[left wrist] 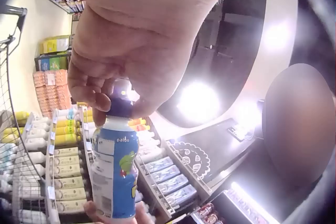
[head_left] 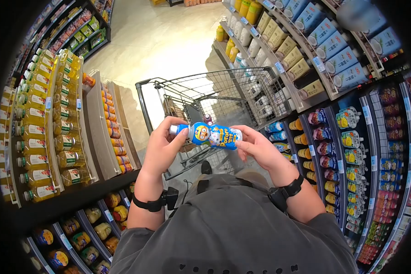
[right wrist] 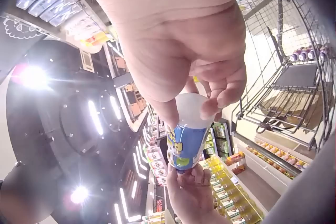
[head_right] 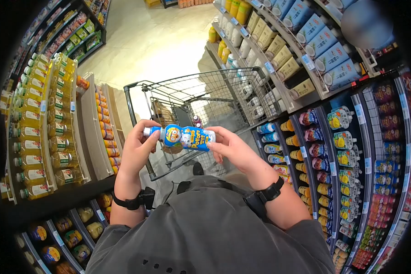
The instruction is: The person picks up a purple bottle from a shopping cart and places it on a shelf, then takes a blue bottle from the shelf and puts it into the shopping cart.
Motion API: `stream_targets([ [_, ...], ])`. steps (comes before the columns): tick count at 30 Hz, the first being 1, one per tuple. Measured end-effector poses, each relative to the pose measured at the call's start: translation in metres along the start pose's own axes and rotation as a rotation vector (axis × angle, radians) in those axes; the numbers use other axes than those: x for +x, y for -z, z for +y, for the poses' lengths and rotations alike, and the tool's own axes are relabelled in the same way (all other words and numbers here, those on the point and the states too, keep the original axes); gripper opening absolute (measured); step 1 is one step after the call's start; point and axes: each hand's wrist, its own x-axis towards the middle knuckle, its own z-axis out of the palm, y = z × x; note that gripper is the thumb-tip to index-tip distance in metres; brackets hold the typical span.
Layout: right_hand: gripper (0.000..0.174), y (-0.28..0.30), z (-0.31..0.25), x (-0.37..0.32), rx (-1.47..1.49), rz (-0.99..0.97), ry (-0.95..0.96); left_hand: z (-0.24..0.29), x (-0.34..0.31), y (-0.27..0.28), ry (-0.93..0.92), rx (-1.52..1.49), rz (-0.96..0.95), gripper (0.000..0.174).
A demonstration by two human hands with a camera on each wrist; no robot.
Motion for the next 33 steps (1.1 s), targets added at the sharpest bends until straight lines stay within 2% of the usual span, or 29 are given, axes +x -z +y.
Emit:
stream_targets([
  [3, 0.053, -0.001, 0.01, 0.021, 0.033, 0.032, -0.038, -0.016, 0.011, 0.005, 0.045, 0.012, -0.02, 0.02],
  [5, 0.052, 0.001, 0.015, 0.033, 0.223, 0.079, -0.065, -0.027, 0.021, 0.002, 0.068, 0.038, -0.039, 0.02],
  [8, 0.054, 0.02, 0.031, 0.05, 0.333, 0.112, -0.092, -0.043, 0.043, -0.008, 0.129, 0.055, -0.14, 0.021],
  [13, 0.056, 0.058, 0.053, 0.086, 0.439, 0.134, -0.2, -0.07, 0.087, -0.028, 0.177, 0.163, -0.176, 0.023],
  [15, 0.05, 0.073, 0.062, 0.105, 0.464, 0.147, -0.216, -0.074, 0.105, -0.04, 0.218, 0.225, -0.151, 0.024],
  [16, 0.045, 0.084, 0.072, 0.117, 0.512, 0.141, -0.249, -0.084, 0.117, -0.042, 0.275, 0.244, -0.171, 0.03],
  [18, 0.041, 0.102, 0.095, 0.138, 0.582, 0.138, -0.291, -0.127, 0.135, -0.053, 0.255, 0.309, -0.192, 0.032],
  [19, 0.036, 0.111, 0.108, 0.149, 0.552, 0.183, -0.358, -0.133, 0.147, -0.06, 0.217, 0.363, -0.21, 0.035],
  [20, 0.032, 0.12, 0.122, 0.162, 0.522, 0.229, -0.426, -0.139, 0.155, -0.067, 0.286, 0.435, -0.233, 0.043],
  [21, 0.032, 0.129, 0.137, 0.173, 0.545, 0.241, -0.433, -0.16, 0.163, -0.075, 0.185, 0.545, -0.247, 0.048],
  [25, 0.025, 0.151, 0.193, 0.213, 0.395, 0.438, -0.731, -0.214, 0.194, -0.119, 0.337, 0.669, -0.352, 0.049],
  [26, 0.024, 0.155, 0.205, 0.22, 0.359, 0.445, -0.729, -0.229, 0.199, -0.129, 0.365, 0.72, -0.362, 0.048],
  [29, 0.02, 0.164, 0.213, 0.235, 0.271, 0.451, -0.764, -0.278, 0.207, -0.152, 0.475, 0.773, -0.401, 0.049],
  [31, 0.037, 0.175, 0.223, 0.246, 0.266, 0.271, -0.882, -0.305, 0.211, -0.164, 0.487, 0.813, -0.398, 0.052],
  [32, 0.033, 0.179, 0.237, 0.252, 0.292, 0.238, -0.899, -0.319, 0.215, -0.169, 0.576, 0.811, -0.426, 0.057],
  [33, 0.033, 0.182, 0.245, 0.256, 0.302, 0.243, -0.916, -0.325, 0.219, -0.175, 0.589, 0.806, -0.441, 0.057],
])
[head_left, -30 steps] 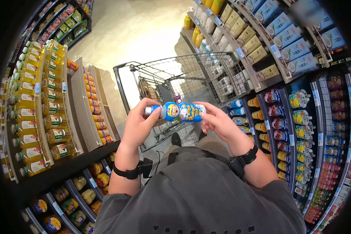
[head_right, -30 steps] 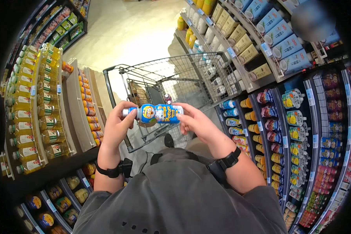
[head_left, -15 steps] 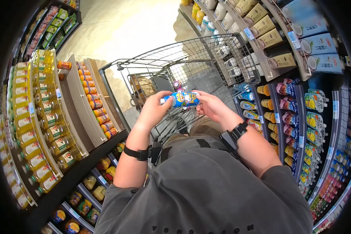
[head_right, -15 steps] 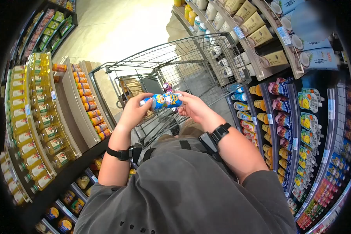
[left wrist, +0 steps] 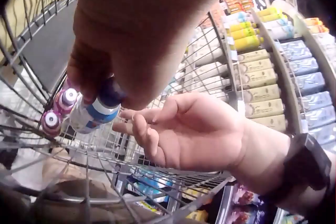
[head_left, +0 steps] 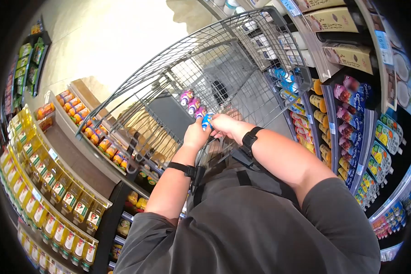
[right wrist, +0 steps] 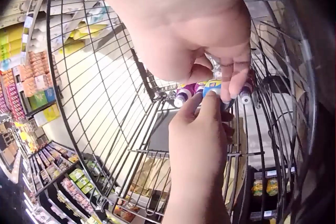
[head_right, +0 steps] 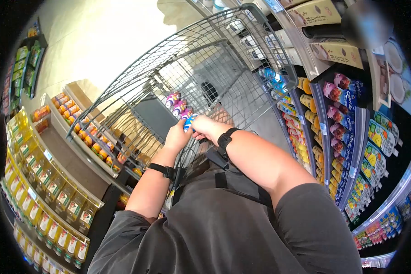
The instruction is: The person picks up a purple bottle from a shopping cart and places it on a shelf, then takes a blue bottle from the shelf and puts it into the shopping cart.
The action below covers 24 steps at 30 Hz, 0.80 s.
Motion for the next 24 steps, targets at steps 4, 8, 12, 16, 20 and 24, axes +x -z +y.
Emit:
stream_targets([
  [4, 0.033, 0.003, -0.001, 0.029, -0.099, -0.073, -0.04, 0.002, 0.031, -0.016, 0.083, 0.007, -0.154, 0.068],
  [8, 0.035, 0.014, 0.01, 0.066, -0.234, -0.034, -0.069, 0.0, 0.052, -0.036, 0.103, -0.023, -0.241, 0.069],
  [12, 0.037, 0.024, 0.018, 0.088, -0.298, -0.106, -0.098, -0.004, 0.063, -0.055, 0.126, -0.054, -0.187, 0.061],
  [16, 0.045, 0.025, 0.003, 0.076, -0.251, -0.055, -0.123, -0.004, 0.073, -0.06, 0.228, -0.055, -0.24, 0.056],
  [20, 0.055, 0.03, 0.007, 0.086, -0.248, -0.056, -0.083, -0.008, 0.083, -0.068, 0.265, -0.041, -0.25, 0.056],
  [24, 0.039, 0.03, 0.024, 0.106, -0.165, -0.015, -0.001, -0.011, 0.081, -0.064, 0.178, -0.075, -0.186, 0.05],
])
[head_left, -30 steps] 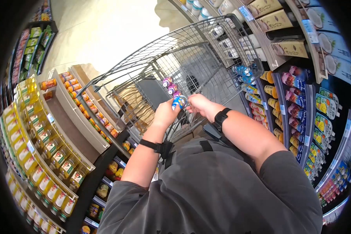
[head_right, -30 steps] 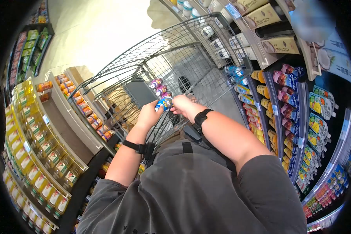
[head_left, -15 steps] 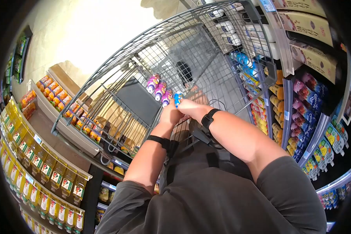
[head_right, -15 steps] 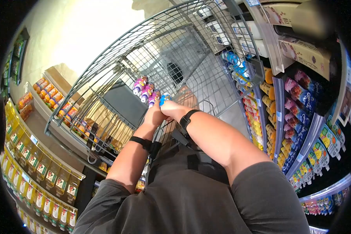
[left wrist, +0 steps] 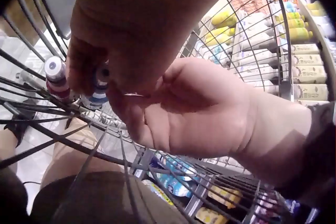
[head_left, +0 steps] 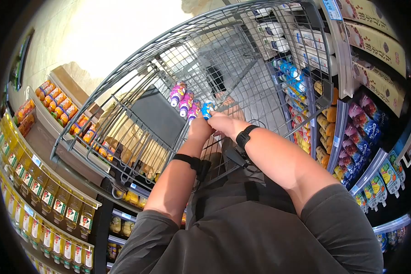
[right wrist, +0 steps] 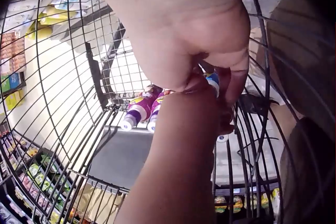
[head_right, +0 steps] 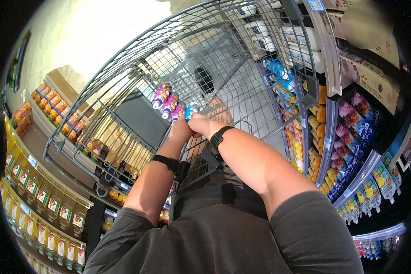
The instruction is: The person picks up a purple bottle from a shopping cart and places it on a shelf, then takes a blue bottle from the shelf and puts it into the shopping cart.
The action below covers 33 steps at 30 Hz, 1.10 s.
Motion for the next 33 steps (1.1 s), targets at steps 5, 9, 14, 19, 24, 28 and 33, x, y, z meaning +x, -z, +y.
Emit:
stream_targets([
  [5, 0.055, -0.001, -0.024, -0.027, -0.08, -0.032, -0.103, -0.015, 0.006, -0.009, 0.018, -0.06, 0.048, 0.039],
  [9, 0.06, -0.003, -0.019, -0.027, -0.075, -0.01, -0.129, -0.009, -0.004, 0.005, 0.028, -0.069, 0.038, 0.039],
  [14, 0.06, -0.001, -0.027, -0.058, -0.073, -0.006, -0.053, -0.009, -0.043, 0.037, -0.045, -0.074, 0.099, 0.039],
  [19, 0.055, 0.017, -0.03, -0.099, 0.147, 0.047, 0.057, -0.025, -0.105, 0.078, -0.242, -0.135, 0.259, 0.04],
  [24, 0.052, 0.024, -0.03, -0.178, 0.261, 0.058, 0.235, -0.049, -0.206, 0.124, -0.334, -0.212, 0.398, 0.037],
  [28, 0.042, 0.017, -0.014, -0.239, 0.192, 0.125, 0.369, -0.085, -0.284, 0.141, -0.433, -0.264, 0.572, 0.033],
  [33, 0.038, 0.003, 0.024, -0.301, 0.237, 0.15, 0.533, -0.123, -0.377, 0.152, -0.437, -0.312, 0.687, 0.031],
])
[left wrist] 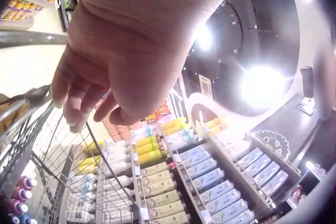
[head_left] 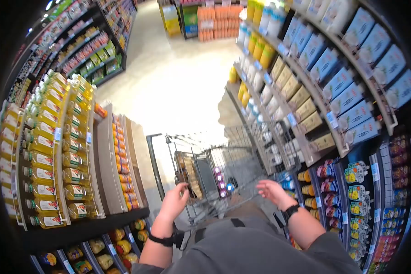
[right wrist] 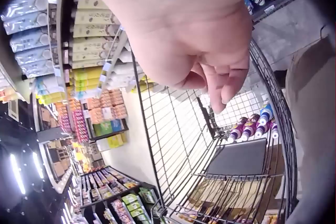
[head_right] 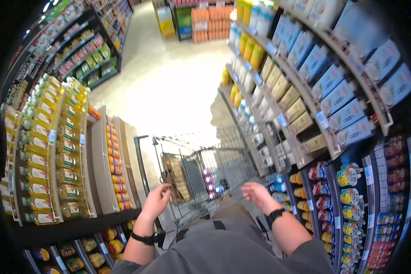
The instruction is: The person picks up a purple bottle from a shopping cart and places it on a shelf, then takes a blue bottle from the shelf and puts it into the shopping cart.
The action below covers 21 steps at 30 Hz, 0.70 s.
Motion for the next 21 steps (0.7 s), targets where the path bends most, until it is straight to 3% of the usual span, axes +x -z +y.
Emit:
stream_targets([
  [4, 0.036, -0.002, 0.02, -0.052, 0.037, 0.06, 0.048, -0.04, -0.026, 0.014, -0.105, -0.074, 0.119, 0.03],
  [9, 0.036, -0.003, 0.048, -0.109, 0.103, 0.147, 0.108, -0.049, -0.029, 0.012, -0.123, -0.136, 0.079, 0.028],
  [21, 0.033, 0.026, 0.117, -0.214, 0.148, 0.261, 0.286, 0.041, -0.032, -0.029, -0.382, 0.055, -0.164, 0.028],
])
